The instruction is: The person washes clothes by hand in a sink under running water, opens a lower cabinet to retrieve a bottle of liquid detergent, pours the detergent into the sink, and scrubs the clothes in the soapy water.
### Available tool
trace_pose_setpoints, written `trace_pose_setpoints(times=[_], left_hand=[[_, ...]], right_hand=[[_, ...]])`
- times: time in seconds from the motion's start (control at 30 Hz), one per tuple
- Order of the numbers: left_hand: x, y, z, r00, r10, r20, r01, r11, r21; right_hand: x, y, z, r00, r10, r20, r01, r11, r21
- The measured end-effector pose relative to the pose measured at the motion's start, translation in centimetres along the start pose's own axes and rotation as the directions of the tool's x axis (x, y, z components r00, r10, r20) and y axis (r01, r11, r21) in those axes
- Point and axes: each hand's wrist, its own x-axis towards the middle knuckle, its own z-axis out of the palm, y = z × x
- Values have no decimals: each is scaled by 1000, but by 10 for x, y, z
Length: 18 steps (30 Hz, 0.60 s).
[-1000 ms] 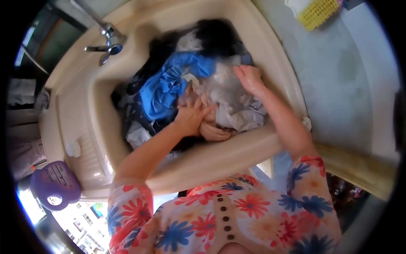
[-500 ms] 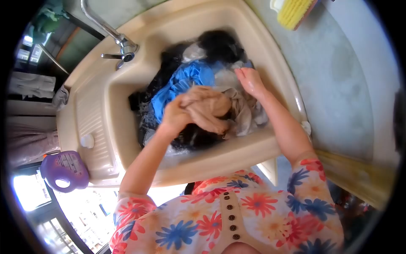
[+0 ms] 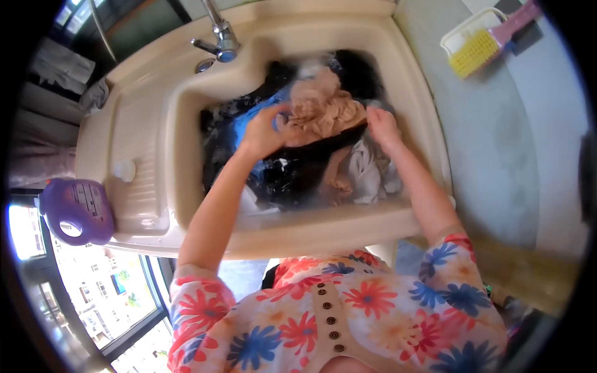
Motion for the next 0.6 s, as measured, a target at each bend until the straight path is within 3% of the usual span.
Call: trace_pose_setpoints(times=[0.03,0.1,0.13,0.17,0.2,0.23,0.27,0.33,0.4,0.47,0.53,0.6], left_hand=[[-15,-26,7,998,-60,32,56,991,123],[-55,-37,19,973,-189,132,127,918,377],[-73,-26,21,945,-263,194,136,856,498],[-84,-21,20,904,-347,250,131,781,610],[-91,-28,16,869,-365,333,97,787,609],[-93,-30,14,828,-381,411,67,795,602],[-94,-32,11,785,-390,481,37,805,592],[-102,-31,-5,810,-403,425,53,773,632],[-110,-30,-16,869,-400,291,108,728,677],[-113,-49,-10,877,-414,243,156,724,672],[-109,-64,-4,847,-475,240,248,751,612],[-95,-79,-7,778,-550,302,357,784,508]], right_hand=[[10,1,12,966,-246,-77,230,957,-174],[10,-41,42,909,-411,-72,381,888,-258],[13,-53,69,899,-430,-78,383,862,-331],[7,-64,98,905,-425,9,415,878,-238],[-4,-68,129,824,-528,205,555,682,-476],[-27,-78,147,768,-507,391,636,532,-560],[-43,-67,172,716,-508,480,698,483,-530],[-60,-53,177,517,-613,598,856,385,-346],[-34,-46,161,504,-511,696,863,317,-392],[16,-44,121,554,-626,548,830,467,-306],[52,-46,93,796,-496,346,587,495,-640],[52,-30,83,834,-549,58,459,630,-626]])
